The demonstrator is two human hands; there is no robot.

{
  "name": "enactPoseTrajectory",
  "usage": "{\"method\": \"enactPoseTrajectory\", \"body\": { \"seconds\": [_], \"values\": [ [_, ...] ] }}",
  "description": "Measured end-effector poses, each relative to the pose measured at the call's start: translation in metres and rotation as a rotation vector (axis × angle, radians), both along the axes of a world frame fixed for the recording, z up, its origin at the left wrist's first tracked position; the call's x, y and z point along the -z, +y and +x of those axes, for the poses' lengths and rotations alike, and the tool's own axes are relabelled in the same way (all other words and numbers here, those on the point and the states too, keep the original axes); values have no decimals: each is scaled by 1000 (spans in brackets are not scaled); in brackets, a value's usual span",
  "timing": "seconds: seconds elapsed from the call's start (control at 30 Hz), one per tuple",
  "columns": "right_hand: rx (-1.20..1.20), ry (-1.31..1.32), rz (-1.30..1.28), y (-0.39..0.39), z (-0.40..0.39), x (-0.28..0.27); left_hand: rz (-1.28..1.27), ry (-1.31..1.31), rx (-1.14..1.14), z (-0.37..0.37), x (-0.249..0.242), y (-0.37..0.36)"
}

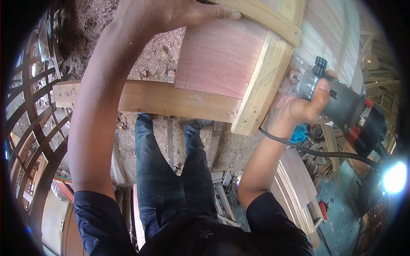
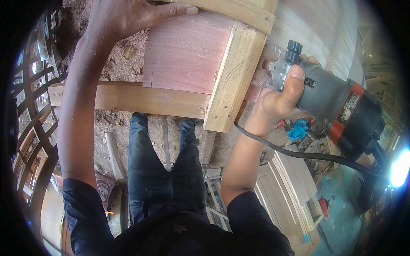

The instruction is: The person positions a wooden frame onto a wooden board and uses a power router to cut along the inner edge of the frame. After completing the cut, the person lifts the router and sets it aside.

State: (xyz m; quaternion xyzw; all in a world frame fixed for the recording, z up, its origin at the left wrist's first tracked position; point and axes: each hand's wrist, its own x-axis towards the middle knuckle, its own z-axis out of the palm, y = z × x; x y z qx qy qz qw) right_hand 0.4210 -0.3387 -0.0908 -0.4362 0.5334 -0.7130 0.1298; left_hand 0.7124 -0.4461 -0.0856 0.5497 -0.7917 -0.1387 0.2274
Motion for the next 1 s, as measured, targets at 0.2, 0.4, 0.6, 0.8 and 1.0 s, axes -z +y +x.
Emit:
{"method": "enactPoseTrajectory", "body": {
  "seconds": [0.2,0.4,0.6,0.8,1.0],
  "values": [
    [20,25,-12,-2,3,0,34,-9,-1,-3,-10,6],
    [24,29,-10,-2,1,0,-76,-28,27,2,10,5],
    [24,28,-11,-5,0,2,-83,33,56,2,6,6],
    [33,29,-18,-8,0,4,9,2,52,-2,-3,8],
    [49,133,-56,-16,-1,7,-69,56,75,1,5,10]
  ]
}}
